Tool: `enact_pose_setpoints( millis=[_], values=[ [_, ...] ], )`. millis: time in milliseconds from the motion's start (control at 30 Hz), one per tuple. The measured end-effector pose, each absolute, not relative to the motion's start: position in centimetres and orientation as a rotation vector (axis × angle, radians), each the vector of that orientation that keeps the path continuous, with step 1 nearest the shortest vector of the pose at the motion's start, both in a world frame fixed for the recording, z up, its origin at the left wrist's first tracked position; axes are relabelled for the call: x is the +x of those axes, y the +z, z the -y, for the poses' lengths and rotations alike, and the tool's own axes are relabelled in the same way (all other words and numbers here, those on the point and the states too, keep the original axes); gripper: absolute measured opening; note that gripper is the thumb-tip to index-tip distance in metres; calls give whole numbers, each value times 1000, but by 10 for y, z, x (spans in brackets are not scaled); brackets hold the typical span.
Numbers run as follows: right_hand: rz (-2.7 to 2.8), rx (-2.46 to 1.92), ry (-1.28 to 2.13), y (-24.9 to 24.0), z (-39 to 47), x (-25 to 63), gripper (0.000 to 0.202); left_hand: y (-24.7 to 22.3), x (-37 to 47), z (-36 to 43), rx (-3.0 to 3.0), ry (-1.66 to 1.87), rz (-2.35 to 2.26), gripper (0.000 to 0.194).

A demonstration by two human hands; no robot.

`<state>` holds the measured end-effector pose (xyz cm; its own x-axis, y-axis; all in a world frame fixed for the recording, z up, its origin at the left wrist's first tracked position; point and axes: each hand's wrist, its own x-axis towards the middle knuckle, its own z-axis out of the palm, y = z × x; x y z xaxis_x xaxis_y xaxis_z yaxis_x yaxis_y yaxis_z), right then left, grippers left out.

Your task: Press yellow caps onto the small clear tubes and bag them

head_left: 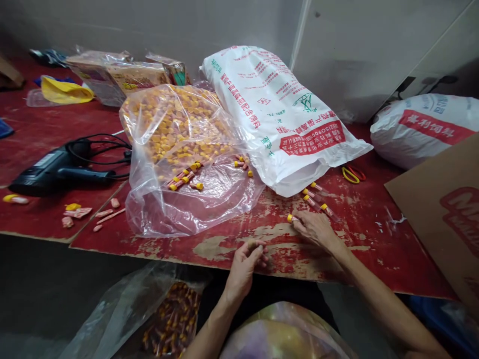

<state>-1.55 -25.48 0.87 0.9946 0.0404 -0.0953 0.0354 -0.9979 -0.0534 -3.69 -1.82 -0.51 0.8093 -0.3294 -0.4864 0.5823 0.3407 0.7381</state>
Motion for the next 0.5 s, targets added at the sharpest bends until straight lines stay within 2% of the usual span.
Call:
enact_pose_setpoints(
  millis=[100,167,400,500],
  values=[
    [57,-3215,525,28,255,-13,30,-7,-38,31,1052,-691,-258,32],
    [40,-3241,617,31,250,-6,29,-9,-38,36,1022,-743,-264,32],
    [10,-3165,604,20,243,9,15,-13,-27,57,924,-865,-340,36],
    [-34,-3139,457,19,244,-6,20,-11,-26,72,882,-878,-393,38]
  ],
)
